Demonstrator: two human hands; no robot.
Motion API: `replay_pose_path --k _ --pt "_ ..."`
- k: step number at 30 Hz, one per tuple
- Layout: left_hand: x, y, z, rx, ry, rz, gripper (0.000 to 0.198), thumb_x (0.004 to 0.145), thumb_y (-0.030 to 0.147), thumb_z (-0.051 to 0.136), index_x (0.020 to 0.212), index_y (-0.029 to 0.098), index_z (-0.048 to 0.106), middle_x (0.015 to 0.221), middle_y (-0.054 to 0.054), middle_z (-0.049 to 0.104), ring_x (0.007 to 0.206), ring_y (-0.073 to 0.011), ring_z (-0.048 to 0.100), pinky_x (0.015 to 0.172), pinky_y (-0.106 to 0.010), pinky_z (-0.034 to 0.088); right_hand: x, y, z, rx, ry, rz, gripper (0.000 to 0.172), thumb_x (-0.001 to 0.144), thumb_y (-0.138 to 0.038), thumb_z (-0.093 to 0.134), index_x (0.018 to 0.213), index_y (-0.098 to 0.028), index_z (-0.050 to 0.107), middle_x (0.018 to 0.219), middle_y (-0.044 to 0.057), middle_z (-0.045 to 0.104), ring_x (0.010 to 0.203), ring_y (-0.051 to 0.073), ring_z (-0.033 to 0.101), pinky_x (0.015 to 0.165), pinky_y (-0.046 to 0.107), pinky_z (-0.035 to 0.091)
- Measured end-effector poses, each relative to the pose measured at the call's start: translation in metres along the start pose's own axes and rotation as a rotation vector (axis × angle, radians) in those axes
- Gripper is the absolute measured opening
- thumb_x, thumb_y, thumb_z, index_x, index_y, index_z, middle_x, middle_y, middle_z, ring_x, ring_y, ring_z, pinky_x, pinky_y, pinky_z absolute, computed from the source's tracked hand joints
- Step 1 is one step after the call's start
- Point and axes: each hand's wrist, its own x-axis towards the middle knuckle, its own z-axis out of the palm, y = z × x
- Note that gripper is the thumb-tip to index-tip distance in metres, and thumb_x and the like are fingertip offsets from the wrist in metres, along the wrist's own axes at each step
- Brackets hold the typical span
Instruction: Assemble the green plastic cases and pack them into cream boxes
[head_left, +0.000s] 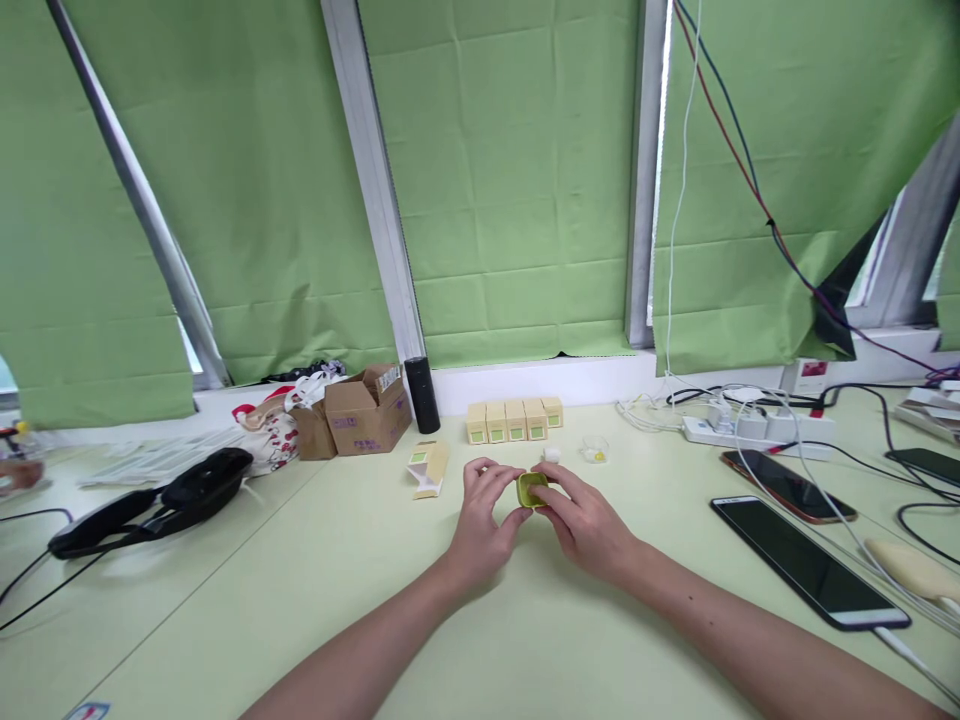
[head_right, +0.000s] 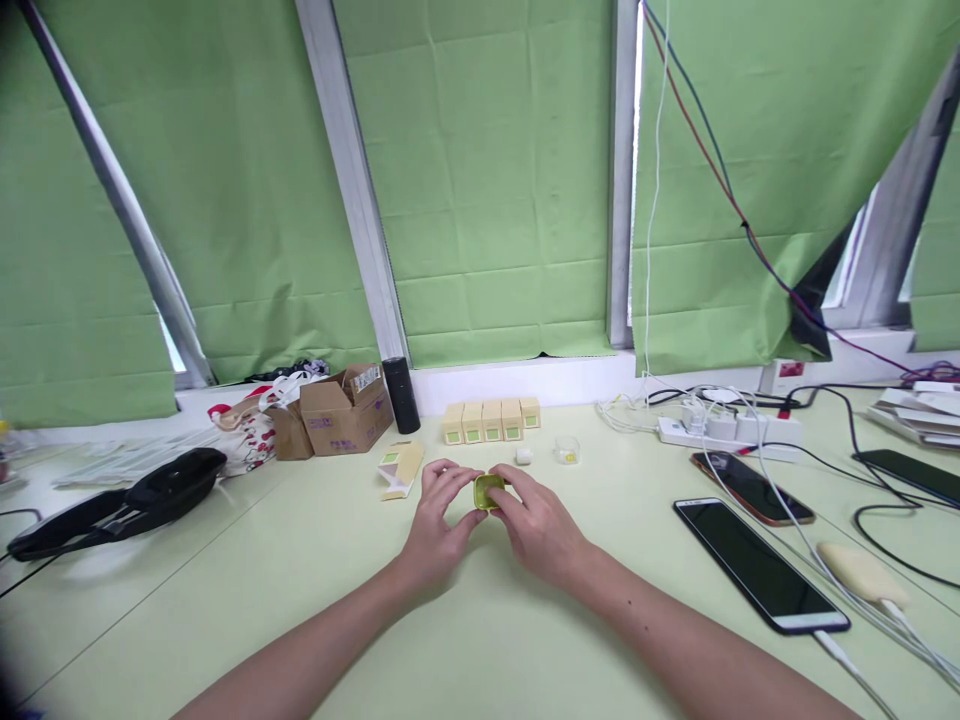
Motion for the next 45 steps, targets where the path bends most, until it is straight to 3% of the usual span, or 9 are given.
replay_pose_path --k 12,16,23,28,33,40,45 --pt "-0.001 0.001 0.001 0.010 0.026 0.003 0.032 0.092 0.021 0.071 0.123 0.026 0.067 0.121 -0.010 0.068 0.127 -0.0317 0.043 0.109 -0.054 0.043 -0.003 0.005 0.003 0.054 0.035 -0.037 0.043 0.099 -0.005 0.042 0.133 -0.026 0.058 0.135 0.018 0.059 0.118 0.031 0.065 0.082 0.046 0.062" --pt "-0.001 0.000 0.001 0.023 0.023 0.011 0.033 0.093 0.022 0.070 0.126 0.027 0.067 0.121 -0.010 0.069 0.127 -0.0314 0.043 0.109 -0.054 0.044 -0.001 0.003 0.003 0.076 0.007 0.007 0.036 0.100 -0.007 0.042 0.126 -0.025 0.060 0.131 0.017 0.060 0.110 0.029 0.068 0.078 0.043 0.063" --pt "-0.001 0.002 -0.002 0.021 0.005 0.002 0.048 0.094 0.030 0.069 0.141 0.027 0.059 0.132 -0.013 0.064 0.131 -0.0331 0.042 0.110 -0.057 0.045 -0.001 0.001 0.003 0.246 0.087 0.192 0.027 0.102 -0.018 0.051 0.128 -0.025 0.057 0.133 0.015 0.067 0.127 0.028 0.065 0.102 0.050 0.059" --pt "-0.002 -0.001 -0.005 0.065 0.022 0.067 0.047 0.093 0.021 0.064 0.139 0.027 0.054 0.134 -0.012 0.061 0.131 -0.0314 0.040 0.111 -0.053 0.043 0.002 -0.001 0.004 0.458 0.127 0.417 0.014 0.105 -0.033 0.052 0.109 -0.023 0.062 0.125 0.013 0.072 0.110 0.025 0.073 0.092 0.042 0.063" --pt "-0.003 -0.002 -0.003 0.124 0.023 0.121 0.053 0.092 0.012 0.060 0.141 0.029 0.050 0.136 -0.010 0.060 0.131 -0.0311 0.038 0.111 -0.053 0.041 0.006 -0.001 0.005 0.590 0.117 0.589 0.027 0.104 -0.048 0.052 0.097 -0.023 0.057 0.093 0.006 0.073 0.084 0.021 0.073 0.082 0.039 0.061" --pt "-0.003 -0.002 0.000 0.177 0.019 0.121 0.057 0.092 0.009 0.061 0.144 0.030 0.048 0.139 -0.010 0.059 0.132 -0.0317 0.039 0.110 -0.053 0.042 0.007 -0.003 0.005 0.671 0.079 0.699 0.040 0.104 -0.061 0.047 0.093 -0.023 0.054 0.087 0.005 0.072 0.076 0.020 0.071 0.072 0.036 0.058" --pt "-0.003 -0.006 0.004 0.209 -0.006 0.186 0.055 0.094 0.008 0.060 0.144 0.030 0.050 0.137 -0.010 0.057 0.130 -0.0306 0.040 0.109 -0.052 0.044 0.004 -0.002 0.012 0.717 0.050 0.770 0.046 0.101 -0.067 0.048 0.092 -0.023 0.056 0.073 0.002 0.069 0.066 0.020 0.068 0.063 0.033 0.055"
